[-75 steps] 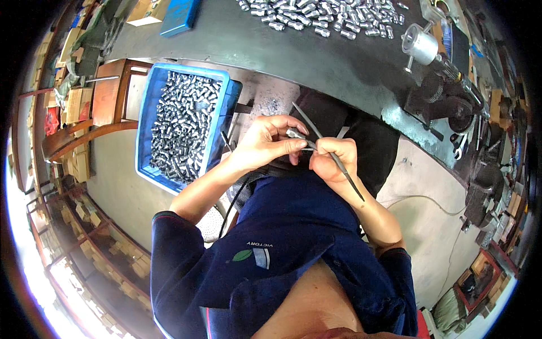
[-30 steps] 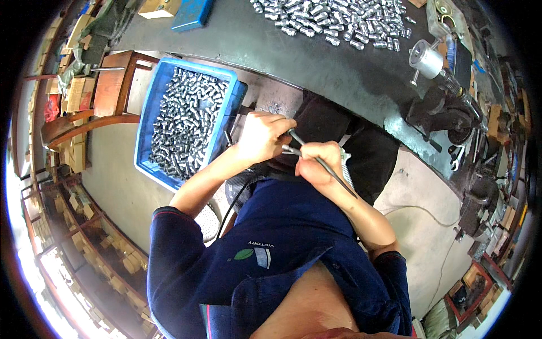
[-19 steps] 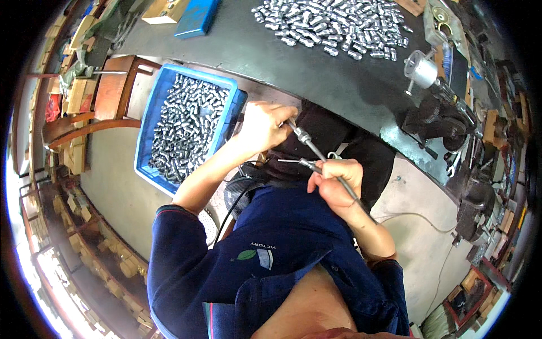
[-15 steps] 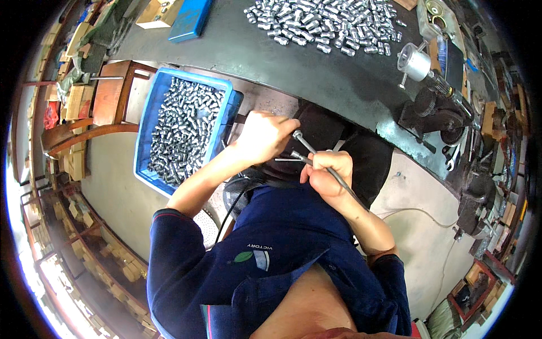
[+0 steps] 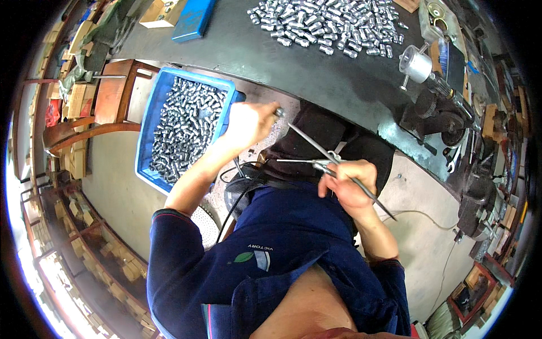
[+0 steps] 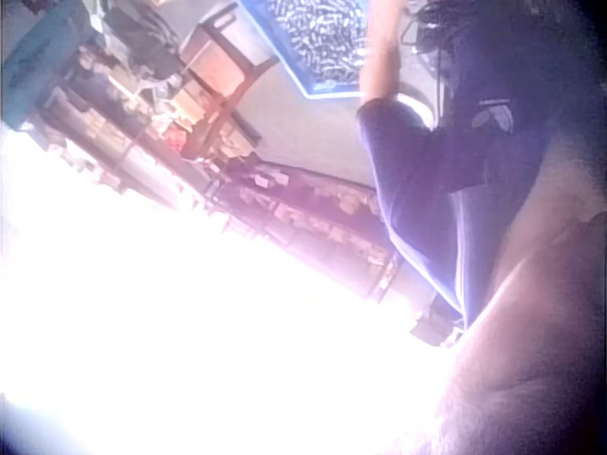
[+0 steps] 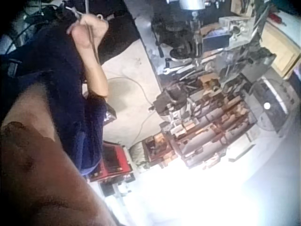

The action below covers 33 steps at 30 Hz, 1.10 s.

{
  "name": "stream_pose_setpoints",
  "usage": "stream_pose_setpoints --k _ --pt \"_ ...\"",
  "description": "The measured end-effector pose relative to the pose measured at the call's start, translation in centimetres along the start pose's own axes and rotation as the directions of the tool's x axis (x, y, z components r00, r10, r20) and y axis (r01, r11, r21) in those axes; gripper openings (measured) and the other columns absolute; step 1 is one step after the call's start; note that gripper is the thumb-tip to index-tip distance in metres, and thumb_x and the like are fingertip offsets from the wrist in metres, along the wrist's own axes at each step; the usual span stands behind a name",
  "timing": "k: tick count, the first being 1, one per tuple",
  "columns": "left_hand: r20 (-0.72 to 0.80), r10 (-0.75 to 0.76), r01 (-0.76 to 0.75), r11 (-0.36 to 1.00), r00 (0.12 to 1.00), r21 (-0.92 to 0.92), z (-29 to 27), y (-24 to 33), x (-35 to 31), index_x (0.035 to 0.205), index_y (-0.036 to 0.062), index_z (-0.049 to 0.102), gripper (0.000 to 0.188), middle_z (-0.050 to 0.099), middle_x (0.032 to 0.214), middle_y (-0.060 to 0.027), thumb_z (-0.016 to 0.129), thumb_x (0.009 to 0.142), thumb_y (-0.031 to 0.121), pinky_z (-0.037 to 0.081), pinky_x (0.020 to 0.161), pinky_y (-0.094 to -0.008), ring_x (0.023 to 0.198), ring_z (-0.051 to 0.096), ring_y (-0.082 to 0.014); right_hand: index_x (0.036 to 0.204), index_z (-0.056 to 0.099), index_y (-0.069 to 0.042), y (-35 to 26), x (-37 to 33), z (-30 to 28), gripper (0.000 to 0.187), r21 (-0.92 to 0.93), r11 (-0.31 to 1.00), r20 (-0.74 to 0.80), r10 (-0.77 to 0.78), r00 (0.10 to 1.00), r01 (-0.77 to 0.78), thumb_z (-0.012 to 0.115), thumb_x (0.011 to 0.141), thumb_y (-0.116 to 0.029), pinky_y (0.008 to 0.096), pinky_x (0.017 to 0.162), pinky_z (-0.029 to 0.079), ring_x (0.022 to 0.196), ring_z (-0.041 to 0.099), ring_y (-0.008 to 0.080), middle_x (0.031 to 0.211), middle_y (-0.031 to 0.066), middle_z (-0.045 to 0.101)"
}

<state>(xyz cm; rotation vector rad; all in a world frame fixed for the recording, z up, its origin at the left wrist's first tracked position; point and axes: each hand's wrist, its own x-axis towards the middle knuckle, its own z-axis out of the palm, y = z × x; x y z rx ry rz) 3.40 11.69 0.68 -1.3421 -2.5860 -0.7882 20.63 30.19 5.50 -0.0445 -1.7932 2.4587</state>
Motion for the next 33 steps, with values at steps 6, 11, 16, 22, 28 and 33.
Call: stream_pose_setpoints --k 6,11,16,22,28,33 --pt "0.064 -0.16 0.172 0.949 0.985 -0.265 -0.7 -0.2 -0.2 0.09 0.0049 0.068 0.023 0.064 0.07 -0.0151 0.071 0.068 0.009 0.05 0.054 -0.033 0.06 0.063 -0.0285 0.05 0.028 -0.006 -2.3 0.6 0.5 0.049 -0.094 0.98 0.126 -0.163 0.979 0.175 0.062 0.077 -0.029 0.0293 0.04 0.043 0.04 0.045 0.0166 0.047 0.0071 0.039" --pt "0.031 -0.092 0.097 0.95 0.995 -0.296 -0.8 0.6 0.4 0.095 0.0035 0.067 0.027 0.061 0.064 -0.0122 0.068 0.069 0.002 0.045 0.049 -0.0297 0.051 0.058 -0.0202 0.051 0.031 -0.004 -1.1 1.0 0.9 0.043 -0.111 0.974 0.157 -0.181 0.971 0.199 0.061 0.073 -0.025 0.0284 0.04 0.043 0.041 0.052 0.0177 0.047 0.0054 0.039" --pt "-0.037 0.076 -0.081 0.981 0.996 -0.175 -1.2 1.0 0.4 0.09 0.0054 0.066 0.024 0.06 0.062 -0.0114 0.066 0.066 0.006 0.046 0.05 -0.0346 0.052 0.058 -0.0261 0.052 0.027 -0.006 -0.7 1.5 0.8 0.035 -0.095 0.992 0.168 -0.062 0.984 0.078 0.055 0.07 -0.012 0.0279 0.041 0.04 0.043 0.052 0.0182 0.049 0.0054 0.041" --pt "0.043 0.268 -0.261 0.957 0.962 -0.128 -0.1 3.0 1.0 0.094 0.0081 0.062 0.031 0.061 0.063 -0.0067 0.068 0.064 0.009 0.046 0.052 -0.0342 0.056 0.06 -0.0237 0.052 0.04 -0.001 4.6 4.0 0.2 0.022 -0.406 0.909 0.146 -0.039 0.988 0.096 0.056 0.067 -0.007 0.026 0.042 0.035 0.045 0.043 0.0075 0.047 0.0036 0.042" --pt "-0.059 0.202 -0.205 0.978 0.977 -0.048 0.3 0.5 2.3 0.088 0.0076 0.064 0.021 0.061 0.062 -0.01 0.065 0.069 0.016 0.047 0.052 -0.0361 0.056 0.062 -0.027 0.05 0.035 -0.002 2.1 1.9 -1.1 0.024 -0.361 0.905 0.098 -0.201 0.975 0.223 0.051 0.068 0.0 0.0261 0.041 0.037 0.043 0.054 0.0177 0.047 0.0088 0.048" --pt "-0.045 0.11 -0.109 0.994 0.993 0.018 0.0 -0.8 9.3 0.085 0.0091 0.065 0.02 0.062 0.064 -0.0142 0.068 0.071 0.024 0.049 0.057 -0.0406 0.062 0.063 -0.0312 0.049 0.025 -0.003 -1.1 -1.0 -1.0 0.032 -0.344 0.914 -0.083 -0.257 0.963 0.214 0.043 0.072 0.01 0.026 0.039 0.038 0.045 0.056 0.0181 0.047 0.0074 0.044"
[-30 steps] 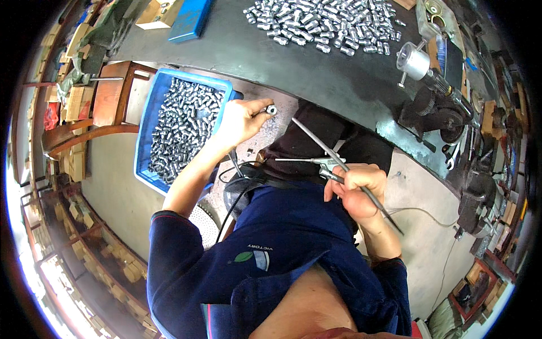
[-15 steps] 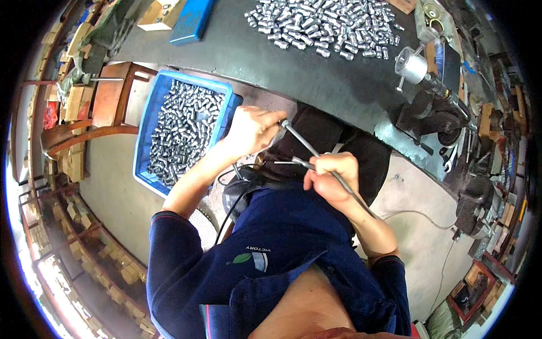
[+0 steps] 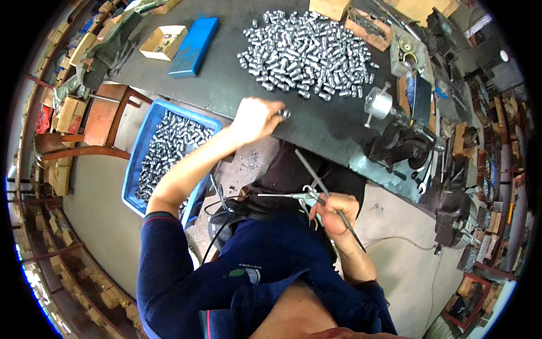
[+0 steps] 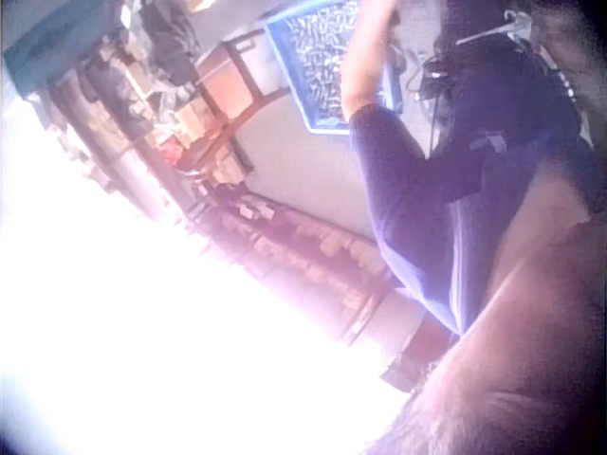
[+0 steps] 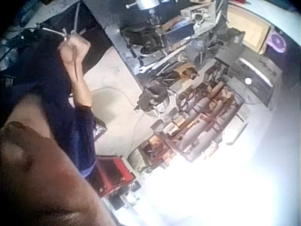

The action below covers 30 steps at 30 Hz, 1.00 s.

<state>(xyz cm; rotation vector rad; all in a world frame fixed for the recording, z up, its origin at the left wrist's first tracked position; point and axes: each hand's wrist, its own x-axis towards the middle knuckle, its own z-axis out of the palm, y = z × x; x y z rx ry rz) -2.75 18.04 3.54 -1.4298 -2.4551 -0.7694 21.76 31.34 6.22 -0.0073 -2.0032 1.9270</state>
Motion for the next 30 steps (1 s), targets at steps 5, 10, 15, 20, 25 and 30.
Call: stream_pose_setpoints --k 5,10,15,20,25,30 --pt "-0.072 -0.226 0.211 0.963 0.972 -0.168 -0.1 -2.6 11.4 0.092 0.0067 0.068 0.028 0.064 0.07 -0.0166 0.066 0.075 0.028 0.05 0.064 -0.037 0.067 0.064 -0.0284 0.048 0.031 -0.004 0.8 -1.0 0.5 0.034 0.249 0.964 0.044 0.08 0.996 -0.088 0.052 0.073 0.006 0.0297 0.042 0.043 0.044 0.051 0.0166 0.05 0.0063 0.046" --pt "-0.082 -0.32 0.195 0.74 0.944 -0.644 -2.6 -4.3 13.8 0.125 -0.003 0.047 0.048 0.066 0.08 -0.0107 0.063 0.083 0.012 0.049 0.065 -0.0261 0.067 0.062 -0.0121 0.049 0.03 -0.004 0.3 -1.0 1.1 0.033 0.211 0.966 0.009 0.153 0.988 -0.151 0.053 0.071 0.006 0.03 0.045 0.044 0.047 0.055 0.0187 0.051 0.0068 0.047" --pt "-0.032 -0.373 0.346 0.885 0.927 -0.311 -5.3 -6.1 3.1 0.114 0.0053 0.059 0.037 0.065 0.07 -0.0093 0.066 0.083 0.025 0.046 0.058 -0.0265 0.059 0.057 -0.0088 0.049 0.032 -0.002 1.7 -2.5 0.2 0.031 0.126 0.986 -0.02 0.11 0.994 -0.107 0.054 0.07 0.006 0.0289 0.043 0.043 0.048 0.058 0.0206 0.053 0.0093 0.048" --pt "-0.076 -0.783 0.723 0.602 0.617 -0.34 -9.3 -12.6 -15.6 0.105 0.0042 0.065 0.033 0.065 0.065 -0.0111 0.062 0.074 0.016 0.05 0.059 -0.0287 0.064 0.063 -0.013 0.049 0.03 -0.003 1.3 -2.1 1.7 0.034 0.196 0.961 0.049 0.188 0.981 -0.194 0.053 0.074 -0.002 0.0275 0.041 0.042 0.041 0.044 0.0137 0.05 0.0069 0.043" --pt "0.109 -0.814 0.819 0.573 0.571 -0.014 -7.3 -14.7 -32.1 0.102 0.0071 0.065 0.035 0.063 0.065 -0.0132 0.058 0.068 0.01 0.05 0.061 -0.0338 0.061 0.063 -0.0217 0.049 0.031 -0.006 1.8 -1.1 2.4 0.043 0.323 0.918 0.136 0.193 0.972 -0.228 0.061 0.079 -0.014 0.0282 0.042 0.043 0.043 0.041 0.0117 0.049 0.0053 0.042" --pt "0.087 -0.839 0.821 0.543 0.537 0.177 -5.9 -14.3 -35.1 0.1 0.0111 0.068 0.036 0.066 0.075 -0.0135 0.054 0.066 0.009 0.052 0.068 -0.0366 0.072 0.065 -0.0271 0.051 0.031 -0.006 1.5 -0.8 2.7 0.047 0.329 0.914 0.193 0.18 0.965 -0.237 0.066 0.078 -0.021 0.029 0.042 0.044 0.043 0.04 0.0116 0.05 0.0048 0.042"
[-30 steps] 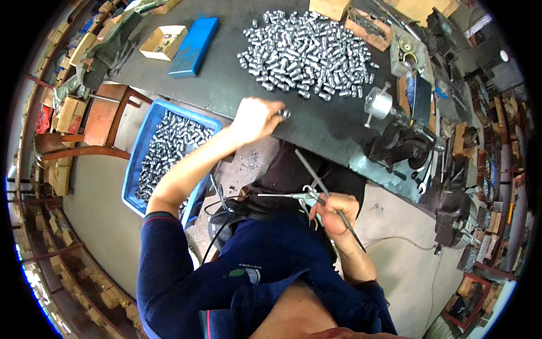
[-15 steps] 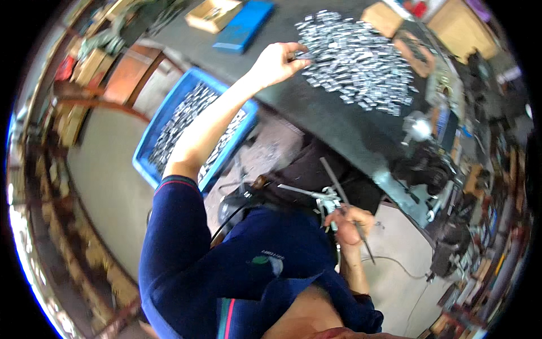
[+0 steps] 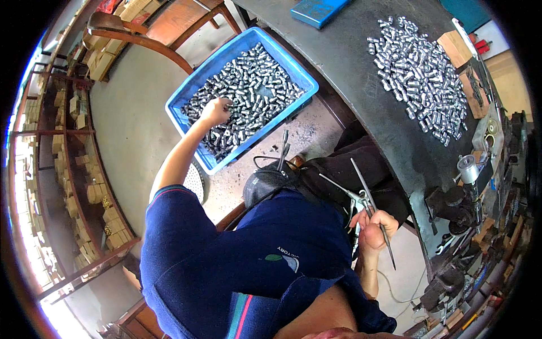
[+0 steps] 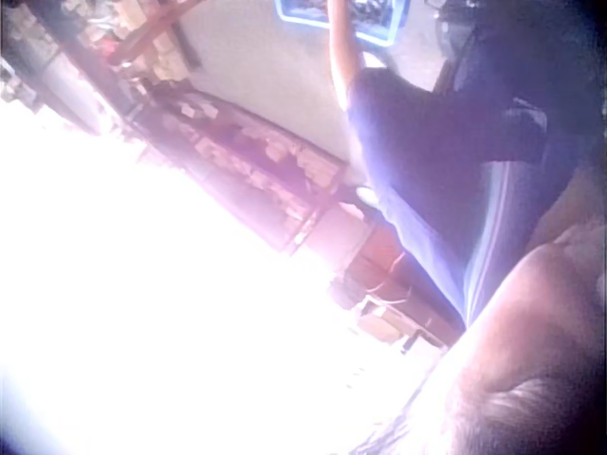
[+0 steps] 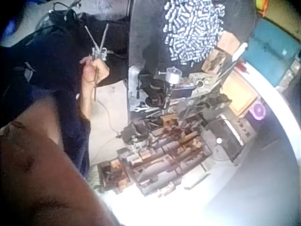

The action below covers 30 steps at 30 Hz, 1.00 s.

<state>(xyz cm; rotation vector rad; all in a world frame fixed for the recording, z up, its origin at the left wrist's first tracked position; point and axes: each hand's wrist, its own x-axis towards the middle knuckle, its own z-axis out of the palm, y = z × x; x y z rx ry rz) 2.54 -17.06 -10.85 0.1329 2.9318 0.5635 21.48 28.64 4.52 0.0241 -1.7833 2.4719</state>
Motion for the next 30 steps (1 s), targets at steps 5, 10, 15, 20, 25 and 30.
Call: stream_pose_setpoints --k 5,10,15,20,25,30 --pt "0.253 -0.027 -0.088 0.896 0.967 0.436 0.9 3.6 0.9 0.089 0.0107 0.068 0.021 0.066 0.091 -0.0144 0.059 0.069 0.011 0.051 0.073 -0.0406 0.084 0.065 -0.03 0.052 0.032 -0.006 0.2 -0.2 -0.1 0.051 0.024 1.0 0.01 0.005 1.0 -0.005 0.071 0.077 -0.029 0.0299 0.042 0.045 0.045 0.04 0.0119 0.051 0.0049 0.042" --pt "0.442 -0.056 -0.233 0.787 0.895 0.571 0.6 5.2 2.5 0.084 0.0069 0.067 0.019 0.067 0.09 -0.0137 0.064 0.065 0.008 0.051 0.072 -0.0379 0.086 0.066 -0.0283 0.052 0.034 -0.006 0.3 -0.5 0.2 0.052 0.026 0.999 -0.015 0.032 0.999 -0.031 0.072 0.076 -0.031 0.0308 0.043 0.046 0.046 0.041 0.0124 0.051 0.0053 0.042" --pt "0.314 0.044 -0.203 0.846 0.948 0.494 0.5 4.0 1.5 0.077 0.007 0.065 0.014 0.065 0.083 -0.0155 0.061 0.063 0.008 0.051 0.071 -0.0424 0.083 0.065 -0.0318 0.053 0.036 -0.005 0.8 -1.1 -0.7 0.051 0.026 0.999 -0.03 0.043 0.999 -0.043 0.073 0.075 -0.032 0.0312 0.044 0.046 0.047 0.044 0.0133 0.054 0.0063 0.045" --pt "0.172 -0.036 -0.043 0.9 0.984 0.434 -0.2 3.1 0.8 0.082 0.0051 0.065 0.02 0.066 0.081 -0.0157 0.063 0.064 0.014 0.051 0.071 -0.0408 0.081 0.064 -0.0318 0.052 0.032 -0.008 0.8 -0.8 -0.6 0.041 0.063 0.998 -0.03 0.021 0.999 -0.019 0.062 0.079 -0.018 0.0298 0.041 0.043 0.044 0.04 0.0123 0.05 0.0051 0.041" --pt "0.242 0.016 0.177 0.638 0.97 -0.749 -4.3 10.8 0.8 0.087 -0.0044 0.061 0.02 0.063 0.079 -0.0089 0.061 0.073 0.011 0.049 0.067 -0.0306 0.071 0.063 -0.0187 0.053 0.033 -0.007 0.8 -0.8 -0.9 0.043 -0.084 0.995 -0.05 0.057 0.997 -0.061 0.062 0.08 -0.023 0.0286 0.042 0.042 0.046 0.046 0.0143 0.052 0.0057 0.044" --pt "0.31 0.347 0.266 0.17 0.885 -0.949 -4.9 23.4 -2.0 0.103 -0.0062 0.058 0.028 0.06 0.102 -0.0133 0.057 0.078 0.007 0.048 0.077 -0.0324 0.077 0.061 -0.0205 0.055 0.032 -0.004 -0.2 0.2 -0.3 0.036 -0.237 0.971 -0.024 -0.001 1.0 -0.004 0.059 0.076 -0.014 0.0259 0.042 0.04 0.045 0.052 0.0151 0.053 0.005 0.044"
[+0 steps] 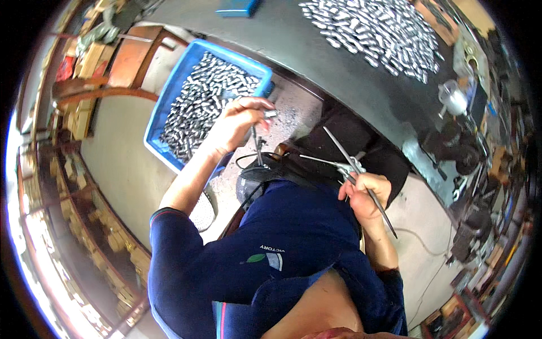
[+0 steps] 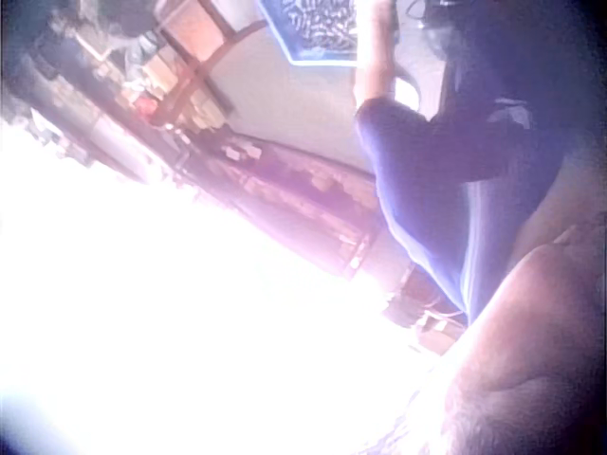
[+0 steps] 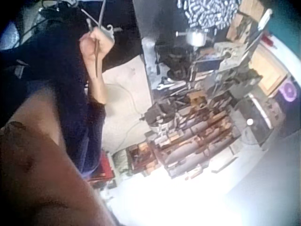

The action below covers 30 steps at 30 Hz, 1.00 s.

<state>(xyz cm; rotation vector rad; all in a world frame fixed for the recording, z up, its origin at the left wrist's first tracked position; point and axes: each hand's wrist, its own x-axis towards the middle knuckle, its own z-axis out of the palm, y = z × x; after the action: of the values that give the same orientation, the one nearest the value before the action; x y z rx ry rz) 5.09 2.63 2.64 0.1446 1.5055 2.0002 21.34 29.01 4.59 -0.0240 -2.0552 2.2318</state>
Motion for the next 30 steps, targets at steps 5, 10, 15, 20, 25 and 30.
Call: stream_pose_setpoints --k 5,10,15,20,25,30 --pt "0.255 -0.172 0.258 0.898 0.952 -0.358 6.9 -3.4 1.4 0.098 -0.0033 0.059 0.02 0.06 0.092 -0.0076 0.056 0.087 0.014 0.05 0.076 -0.0345 0.067 0.059 -0.0149 0.055 0.028 -0.005 0.6 1.1 -1.1 0.05 -0.087 0.992 0.113 -0.08 0.99 0.09 0.065 0.078 -0.028 0.0274 0.042 0.04 0.043 0.049 0.0146 0.05 0.0031 0.04" --pt "0.34 -0.277 0.398 0.843 0.898 -0.363 8.5 -5.1 1.7 0.089 -0.0018 0.057 0.03 0.047 0.056 -0.0027 0.052 0.091 0.028 0.045 0.058 -0.0321 0.045 0.044 -0.0119 0.054 0.024 -0.006 2.3 1.4 -1.2 0.062 -0.132 0.986 0.07 -0.098 0.993 0.106 0.066 0.076 -0.046 0.0249 0.039 0.035 0.039 0.045 0.0099 0.047 0.0025 0.033" --pt "0.267 -0.278 0.343 0.909 0.923 -0.239 8.6 -4.5 1.7 0.083 -0.0017 0.057 0.036 0.045 0.048 -0.0017 0.05 0.093 0.032 0.039 0.045 -0.0265 0.034 0.037 -0.0109 0.054 0.028 -0.005 2.6 1.9 -1.0 0.058 -0.192 0.981 0.081 -0.015 0.997 0.03 0.066 0.075 -0.043 0.0267 0.041 0.027 0.041 0.041 0.0113 0.047 0.0025 0.034" --pt "0.146 -0.271 0.24 0.95 0.951 0.201 10.2 -2.2 1.3 0.086 -0.0028 0.061 0.023 0.053 0.056 -0.0022 0.059 0.09 0.02 0.042 0.047 -0.0217 0.042 0.045 -0.0062 0.057 0.036 -0.004 1.7 2.6 -0.6 0.03 -0.213 0.971 0.186 -0.073 0.98 0.113 0.063 0.064 -0.016 0.0341 0.043 0.028 0.044 0.038 0.0242 0.051 0.0096 0.033" --pt "0.249 -0.123 0.046 0.955 0.961 0.294 10.7 -2.1 1.6 0.094 -0.0021 0.062 0.013 0.06 0.069 -0.002 0.062 0.087 0.009 0.046 0.052 -0.0188 0.058 0.056 -0.0055 0.056 0.037 -0.005 2.0 2.4 -0.3 0.027 -0.294 0.931 0.119 -0.188 0.975 0.216 0.062 0.062 -0.012 0.0351 0.042 0.03 0.042 0.04 0.0254 0.05 0.0096 0.036" --pt "0.232 -0.059 0.017 0.984 0.971 0.178 11.2 -2.3 1.6 0.098 -0.0035 0.06 0.016 0.062 0.075 -0.0044 0.061 0.087 0.008 0.049 0.062 -0.0214 0.066 0.06 -0.0094 0.055 0.037 -0.005 2.9 2.4 -0.3 0.027 -0.3 0.928 0.068 -0.212 0.975 0.222 0.062 0.062 -0.013 0.0342 0.042 0.03 0.043 0.041 0.0254 0.049 0.0095 0.037"
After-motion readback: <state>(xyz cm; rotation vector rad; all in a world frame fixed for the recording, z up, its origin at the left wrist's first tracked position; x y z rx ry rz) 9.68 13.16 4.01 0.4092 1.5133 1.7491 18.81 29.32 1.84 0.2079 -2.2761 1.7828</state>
